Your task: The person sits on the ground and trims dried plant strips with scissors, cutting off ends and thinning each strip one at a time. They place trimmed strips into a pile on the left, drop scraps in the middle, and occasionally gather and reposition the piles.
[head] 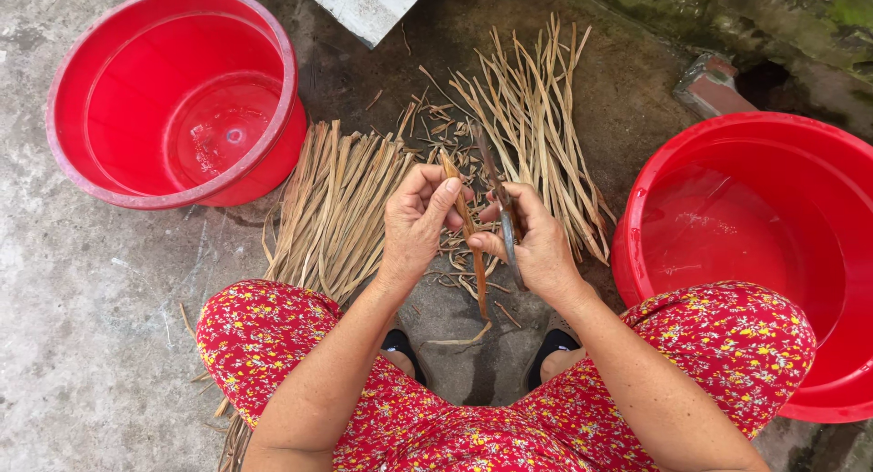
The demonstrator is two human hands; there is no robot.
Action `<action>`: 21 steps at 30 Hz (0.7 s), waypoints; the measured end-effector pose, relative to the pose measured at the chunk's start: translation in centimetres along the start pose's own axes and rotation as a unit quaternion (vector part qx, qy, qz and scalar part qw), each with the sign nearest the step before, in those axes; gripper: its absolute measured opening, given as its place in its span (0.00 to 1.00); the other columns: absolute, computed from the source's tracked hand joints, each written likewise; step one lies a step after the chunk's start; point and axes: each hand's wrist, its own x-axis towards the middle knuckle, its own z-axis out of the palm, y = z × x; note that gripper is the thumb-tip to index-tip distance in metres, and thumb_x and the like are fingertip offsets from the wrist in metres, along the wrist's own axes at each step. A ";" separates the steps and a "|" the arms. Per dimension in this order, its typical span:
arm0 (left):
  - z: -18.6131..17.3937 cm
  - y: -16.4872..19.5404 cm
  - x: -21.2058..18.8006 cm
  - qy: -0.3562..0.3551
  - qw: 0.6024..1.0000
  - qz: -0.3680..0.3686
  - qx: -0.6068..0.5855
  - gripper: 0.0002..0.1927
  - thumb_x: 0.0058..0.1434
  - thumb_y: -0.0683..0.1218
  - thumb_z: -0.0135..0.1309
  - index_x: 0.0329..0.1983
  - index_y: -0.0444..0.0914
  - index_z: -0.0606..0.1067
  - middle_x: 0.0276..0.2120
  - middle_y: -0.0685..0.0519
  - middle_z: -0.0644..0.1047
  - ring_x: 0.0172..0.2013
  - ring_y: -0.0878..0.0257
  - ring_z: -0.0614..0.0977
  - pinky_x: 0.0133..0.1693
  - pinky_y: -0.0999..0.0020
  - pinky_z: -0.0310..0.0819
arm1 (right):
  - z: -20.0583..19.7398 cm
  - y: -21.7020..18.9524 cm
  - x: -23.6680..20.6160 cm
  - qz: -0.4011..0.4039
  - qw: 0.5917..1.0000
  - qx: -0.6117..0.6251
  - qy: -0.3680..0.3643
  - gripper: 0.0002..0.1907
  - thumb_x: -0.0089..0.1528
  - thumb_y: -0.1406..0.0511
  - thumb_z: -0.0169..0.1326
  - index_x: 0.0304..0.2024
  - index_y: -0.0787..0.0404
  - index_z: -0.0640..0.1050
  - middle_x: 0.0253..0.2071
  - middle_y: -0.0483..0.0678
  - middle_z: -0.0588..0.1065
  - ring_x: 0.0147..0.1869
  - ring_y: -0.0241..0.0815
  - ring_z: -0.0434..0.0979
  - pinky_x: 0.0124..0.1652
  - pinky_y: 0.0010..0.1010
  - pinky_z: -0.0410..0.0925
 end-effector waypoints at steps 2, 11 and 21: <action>0.1 0.3 -0.1 -0.006 1.000 0.007 -0.003 0.09 0.72 0.46 0.53 0.49 0.35 0.74 0.36 0.55 0.81 0.31 0.74 0.79 0.33 0.78 0.77 | 0.5 0.5 0.3 0.044 0.996 0.074 -0.039 0.29 0.57 0.67 0.67 0.59 0.63 0.72 0.44 0.45 0.79 0.45 0.31 0.80 0.44 0.24 0.75; 1.6 0.1 -1.8 -0.107 0.988 -0.104 0.028 0.19 0.77 0.53 0.45 0.50 0.33 0.78 0.40 0.50 0.83 0.29 0.71 0.80 0.31 0.78 0.77 | -2.8 -1.7 1.2 -0.030 0.958 0.247 0.146 0.16 0.66 0.73 0.56 0.54 0.62 0.69 0.46 0.56 0.81 0.40 0.42 0.82 0.43 0.30 0.76; -2.8 -2.4 2.8 0.069 0.973 -0.158 -0.153 0.19 0.70 0.50 0.52 0.59 0.36 0.74 0.37 0.52 0.84 0.18 0.77 0.69 0.17 0.82 0.56 | -2.3 -1.2 -0.2 0.100 0.977 0.175 -0.072 0.18 0.59 0.72 0.59 0.51 0.63 0.72 0.37 0.57 0.82 0.31 0.40 0.79 0.34 0.30 0.73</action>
